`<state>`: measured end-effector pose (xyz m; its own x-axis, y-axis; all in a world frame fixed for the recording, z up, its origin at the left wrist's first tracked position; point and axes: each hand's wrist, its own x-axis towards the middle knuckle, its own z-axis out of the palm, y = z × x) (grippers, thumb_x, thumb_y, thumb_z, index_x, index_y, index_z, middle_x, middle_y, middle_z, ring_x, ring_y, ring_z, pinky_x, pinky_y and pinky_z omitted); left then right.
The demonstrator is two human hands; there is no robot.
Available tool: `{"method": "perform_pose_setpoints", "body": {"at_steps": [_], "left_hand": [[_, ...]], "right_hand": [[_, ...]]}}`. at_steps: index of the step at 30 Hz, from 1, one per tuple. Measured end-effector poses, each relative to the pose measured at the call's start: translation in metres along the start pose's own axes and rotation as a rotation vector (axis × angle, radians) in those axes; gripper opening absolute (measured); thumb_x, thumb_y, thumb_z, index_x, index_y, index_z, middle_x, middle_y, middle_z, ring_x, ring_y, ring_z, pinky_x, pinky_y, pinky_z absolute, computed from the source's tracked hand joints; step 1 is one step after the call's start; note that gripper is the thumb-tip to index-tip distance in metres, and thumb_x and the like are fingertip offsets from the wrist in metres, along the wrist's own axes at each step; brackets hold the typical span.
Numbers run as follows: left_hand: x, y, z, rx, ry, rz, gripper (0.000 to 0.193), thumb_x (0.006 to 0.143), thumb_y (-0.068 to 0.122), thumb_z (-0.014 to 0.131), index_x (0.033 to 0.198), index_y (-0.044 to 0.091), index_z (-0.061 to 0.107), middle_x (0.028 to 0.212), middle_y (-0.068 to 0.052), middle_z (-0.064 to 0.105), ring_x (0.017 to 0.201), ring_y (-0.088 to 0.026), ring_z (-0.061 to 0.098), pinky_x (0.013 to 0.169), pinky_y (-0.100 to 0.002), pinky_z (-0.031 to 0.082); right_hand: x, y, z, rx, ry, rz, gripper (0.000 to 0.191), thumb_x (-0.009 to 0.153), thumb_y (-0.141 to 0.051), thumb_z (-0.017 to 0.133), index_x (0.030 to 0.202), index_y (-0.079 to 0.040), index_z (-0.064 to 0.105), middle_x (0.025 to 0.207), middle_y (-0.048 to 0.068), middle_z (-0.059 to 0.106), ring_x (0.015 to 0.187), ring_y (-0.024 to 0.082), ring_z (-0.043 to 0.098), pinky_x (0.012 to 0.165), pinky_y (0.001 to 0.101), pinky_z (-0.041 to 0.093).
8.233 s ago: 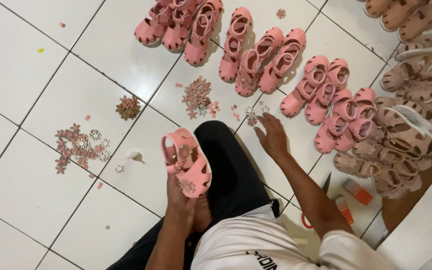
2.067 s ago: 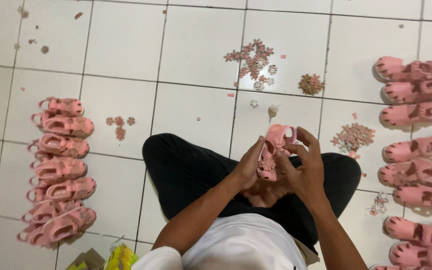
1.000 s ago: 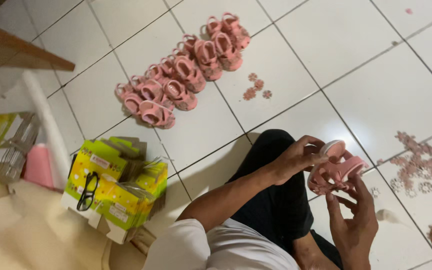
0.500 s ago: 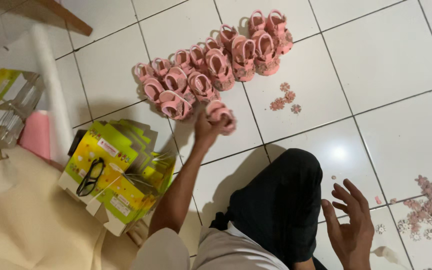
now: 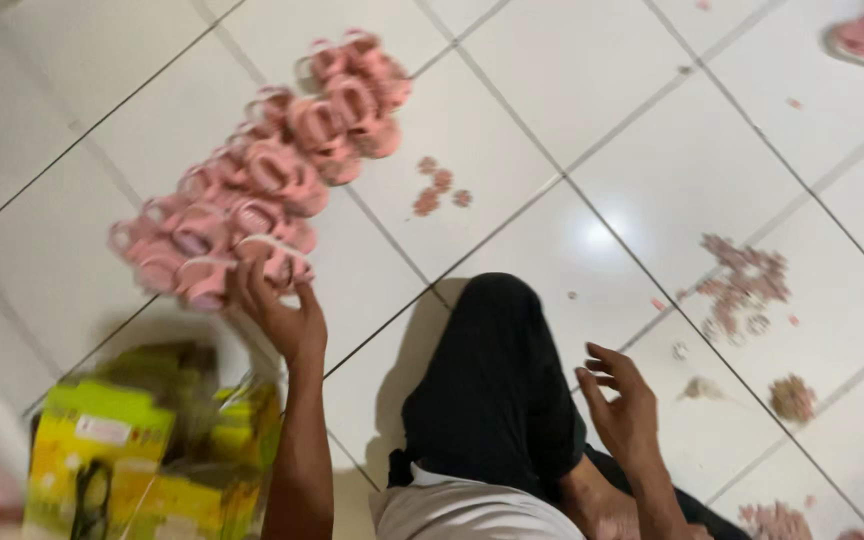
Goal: The person sits on the floor and decorates pink sandals by applying glue and attaching small flower-shaped embellishments. They handle multiple sandals one at a time, applying glue to specific spots and pressing the decorations into place.
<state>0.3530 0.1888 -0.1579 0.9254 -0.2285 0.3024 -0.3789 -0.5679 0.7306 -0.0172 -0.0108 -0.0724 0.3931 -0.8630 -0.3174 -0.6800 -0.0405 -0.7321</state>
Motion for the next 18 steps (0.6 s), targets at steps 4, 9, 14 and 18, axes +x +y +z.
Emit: {"method": "perform_pose_setpoints", "body": {"at_steps": [4, 9, 14, 18], "left_hand": [[-0.024, 0.088, 0.030, -0.176, -0.259, 0.191, 0.049, 0.102, 0.007, 0.063, 0.148, 0.000, 0.047, 0.162, -0.022, 0.038, 0.146, -0.039, 0.044, 0.116, -0.048, 0.043], [-0.094, 0.185, 0.094, -0.338, -0.891, 0.424, 0.037, 0.103, 0.015, 0.062, 0.138, 0.004, 0.057, 0.146, -0.017, 0.059, 0.138, -0.034, 0.057, 0.115, -0.043, 0.047], [-0.192, 0.235, 0.135, -0.146, -1.502, 0.725, 0.041, 0.095, 0.024, 0.065, 0.131, 0.004, 0.062, 0.141, -0.019, 0.059, 0.130, -0.037, 0.055, 0.105, -0.046, 0.045], [-0.257, 0.257, 0.142, -0.056, -1.763, 0.767, 0.043, 0.096, 0.029, 0.063, 0.133, 0.006, 0.061, 0.137, -0.016, 0.063, 0.129, -0.033, 0.059, 0.106, -0.043, 0.047]], "right_hand": [[-0.006, 0.032, 0.001, -0.034, 0.106, -0.080, 0.030, 0.091, -0.017, 0.073, 0.119, -0.006, 0.072, 0.097, 0.011, 0.076, 0.084, 0.020, 0.074, 0.070, 0.0325, 0.059], [-0.018, 0.094, -0.003, 0.004, 0.115, 0.244, 0.023, 0.096, -0.026, 0.069, 0.104, -0.005, 0.076, 0.090, 0.013, 0.076, 0.074, 0.028, 0.070, 0.069, 0.0391, 0.056], [-0.071, 0.148, -0.007, 0.162, 0.354, 0.169, 0.023, 0.094, -0.018, 0.068, 0.111, -0.003, 0.072, 0.103, 0.014, 0.074, 0.088, 0.031, 0.073, 0.077, 0.0399, 0.058], [-0.114, 0.161, -0.016, 0.236, 0.625, 0.104, 0.022, 0.094, -0.016, 0.071, 0.111, -0.003, 0.072, 0.100, 0.013, 0.073, 0.087, 0.028, 0.072, 0.077, 0.0379, 0.057]]}}
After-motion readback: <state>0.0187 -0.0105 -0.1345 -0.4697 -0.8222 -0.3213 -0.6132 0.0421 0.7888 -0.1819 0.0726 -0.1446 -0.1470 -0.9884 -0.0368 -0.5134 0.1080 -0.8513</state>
